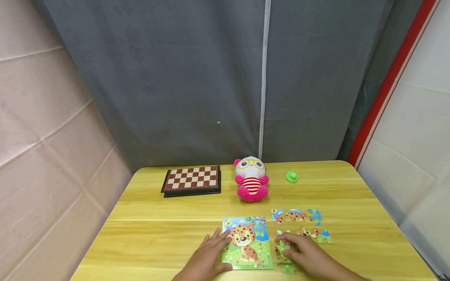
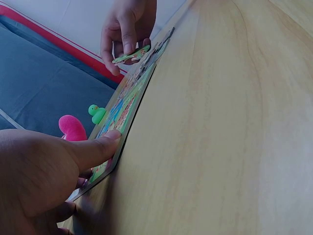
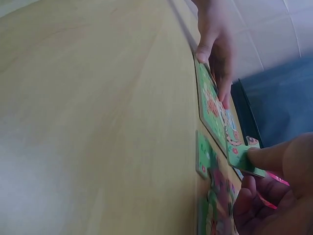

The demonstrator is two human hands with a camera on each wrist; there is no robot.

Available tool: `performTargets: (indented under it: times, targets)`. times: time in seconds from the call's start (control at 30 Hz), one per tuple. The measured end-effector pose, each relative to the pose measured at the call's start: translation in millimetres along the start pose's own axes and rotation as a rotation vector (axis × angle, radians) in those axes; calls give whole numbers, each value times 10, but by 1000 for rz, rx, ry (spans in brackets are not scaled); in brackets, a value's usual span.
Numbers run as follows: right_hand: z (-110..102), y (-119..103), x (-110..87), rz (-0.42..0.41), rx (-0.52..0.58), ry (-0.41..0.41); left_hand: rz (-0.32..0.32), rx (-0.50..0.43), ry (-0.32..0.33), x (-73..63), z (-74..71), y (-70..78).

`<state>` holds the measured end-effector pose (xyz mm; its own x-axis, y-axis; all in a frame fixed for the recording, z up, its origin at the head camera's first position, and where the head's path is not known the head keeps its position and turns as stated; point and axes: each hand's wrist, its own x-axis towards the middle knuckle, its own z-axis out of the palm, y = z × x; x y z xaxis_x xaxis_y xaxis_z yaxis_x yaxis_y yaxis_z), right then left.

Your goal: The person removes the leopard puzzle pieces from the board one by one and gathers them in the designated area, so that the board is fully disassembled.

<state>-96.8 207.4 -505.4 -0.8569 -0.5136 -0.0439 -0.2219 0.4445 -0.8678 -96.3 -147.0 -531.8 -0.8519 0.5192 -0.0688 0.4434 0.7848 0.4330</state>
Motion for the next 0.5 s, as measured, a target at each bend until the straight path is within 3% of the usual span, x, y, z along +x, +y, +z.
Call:
performTargets:
  times: [0.5]
  targets:
    - [-225, 138, -248, 93, 109, -34, -12, -28, -12, -9, -28, 33]
